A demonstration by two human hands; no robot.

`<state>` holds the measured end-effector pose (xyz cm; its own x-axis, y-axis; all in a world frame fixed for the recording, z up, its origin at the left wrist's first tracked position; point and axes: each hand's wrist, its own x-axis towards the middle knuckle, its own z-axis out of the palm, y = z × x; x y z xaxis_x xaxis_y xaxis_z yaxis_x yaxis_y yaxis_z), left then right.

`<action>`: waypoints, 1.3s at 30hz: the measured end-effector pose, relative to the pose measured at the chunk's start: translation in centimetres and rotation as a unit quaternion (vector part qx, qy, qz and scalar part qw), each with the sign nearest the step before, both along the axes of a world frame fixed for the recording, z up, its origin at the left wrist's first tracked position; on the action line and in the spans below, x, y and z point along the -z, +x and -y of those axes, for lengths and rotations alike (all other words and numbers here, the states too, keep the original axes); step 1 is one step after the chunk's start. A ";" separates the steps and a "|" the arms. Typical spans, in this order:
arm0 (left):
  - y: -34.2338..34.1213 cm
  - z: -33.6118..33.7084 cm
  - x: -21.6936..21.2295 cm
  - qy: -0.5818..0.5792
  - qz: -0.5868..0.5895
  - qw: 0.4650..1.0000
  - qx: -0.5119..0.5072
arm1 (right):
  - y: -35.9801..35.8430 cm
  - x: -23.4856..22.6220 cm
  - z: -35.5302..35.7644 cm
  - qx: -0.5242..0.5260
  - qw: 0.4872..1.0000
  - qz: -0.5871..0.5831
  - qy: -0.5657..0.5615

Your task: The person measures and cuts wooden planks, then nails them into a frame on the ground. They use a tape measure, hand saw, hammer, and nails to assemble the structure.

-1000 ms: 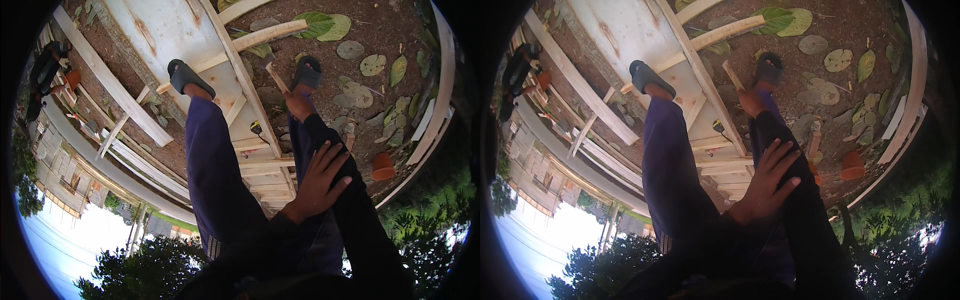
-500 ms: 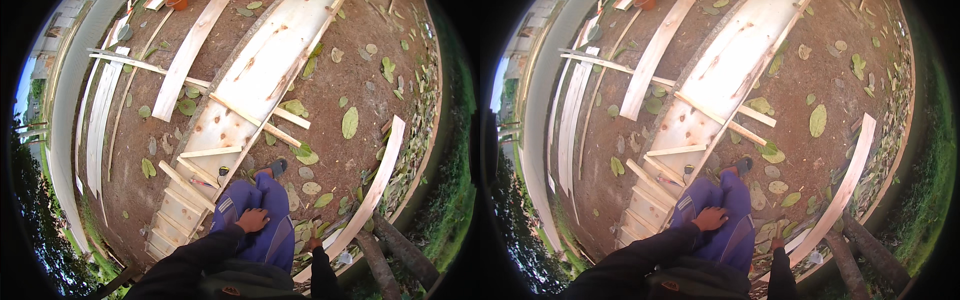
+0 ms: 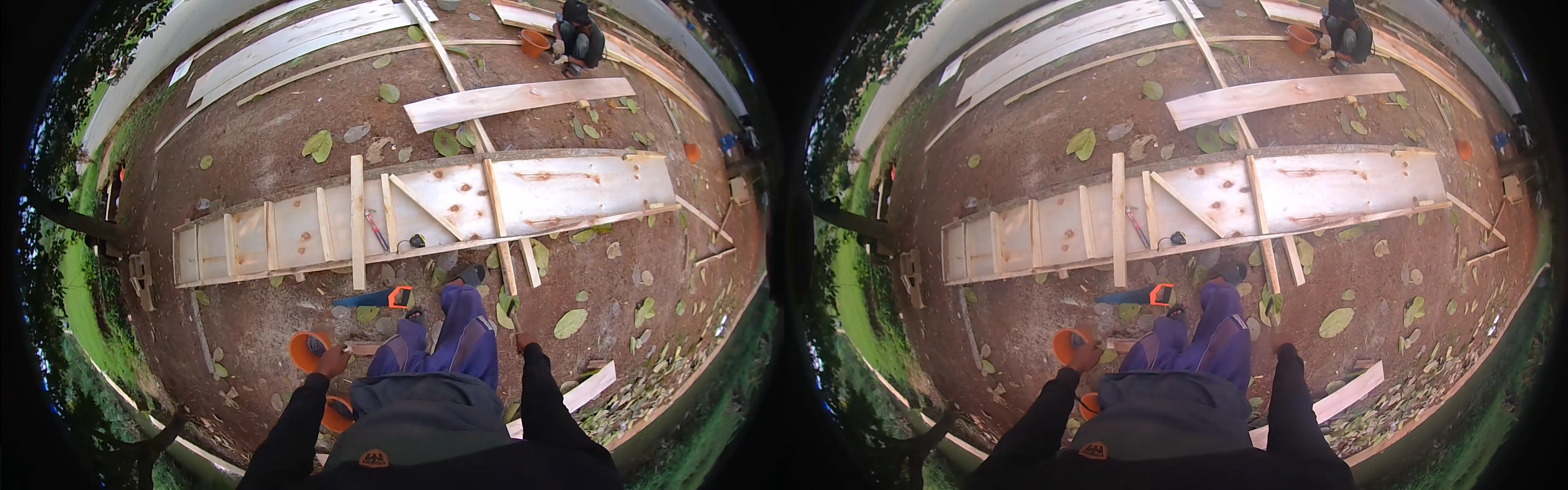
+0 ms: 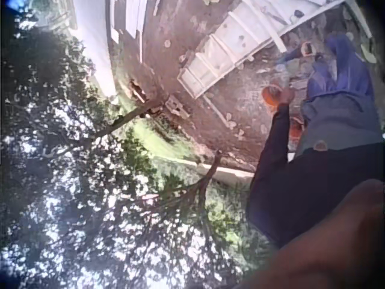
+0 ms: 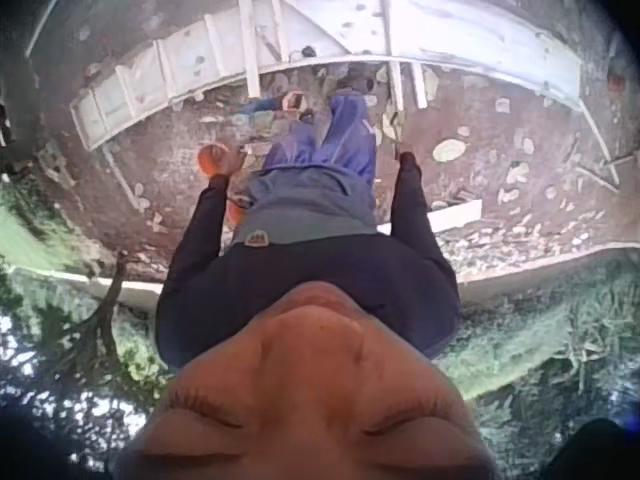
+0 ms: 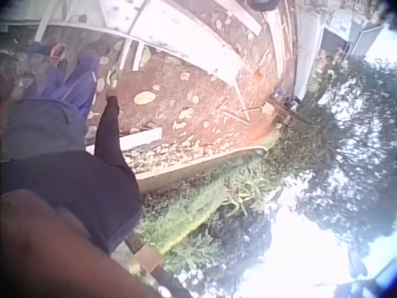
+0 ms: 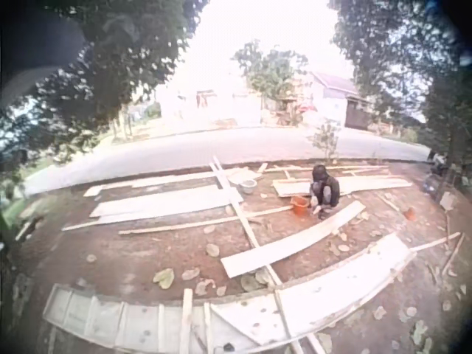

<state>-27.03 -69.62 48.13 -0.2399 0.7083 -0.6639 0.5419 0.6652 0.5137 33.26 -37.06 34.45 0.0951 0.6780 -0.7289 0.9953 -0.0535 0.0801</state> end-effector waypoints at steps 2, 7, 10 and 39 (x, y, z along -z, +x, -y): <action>1.2 11.7 1.5 -0.171 -0.008 0.984 -0.041 | -6.5 -3.0 -3.9 -0.249 0.968 -0.038 0.017; 12.1 28.1 7.6 -0.326 0.115 0.923 0.170 | -18.9 -7.5 -8.6 -0.217 0.960 -0.124 0.128; 20.4 25.8 4.7 -0.213 0.145 0.966 -0.036 | -21.4 -9.8 -6.7 -0.489 0.859 -0.076 0.130; 26.8 -0.7 1.8 0.077 0.142 0.842 -0.514 | 11.8 0.5 -13.8 -0.222 0.958 0.032 -0.179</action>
<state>-0.26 -68.90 46.34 -0.6265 0.3056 -0.7171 -0.4388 0.6220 0.6485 45.02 -23.24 33.91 -0.0922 0.3698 -0.9245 0.9060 0.4163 0.0762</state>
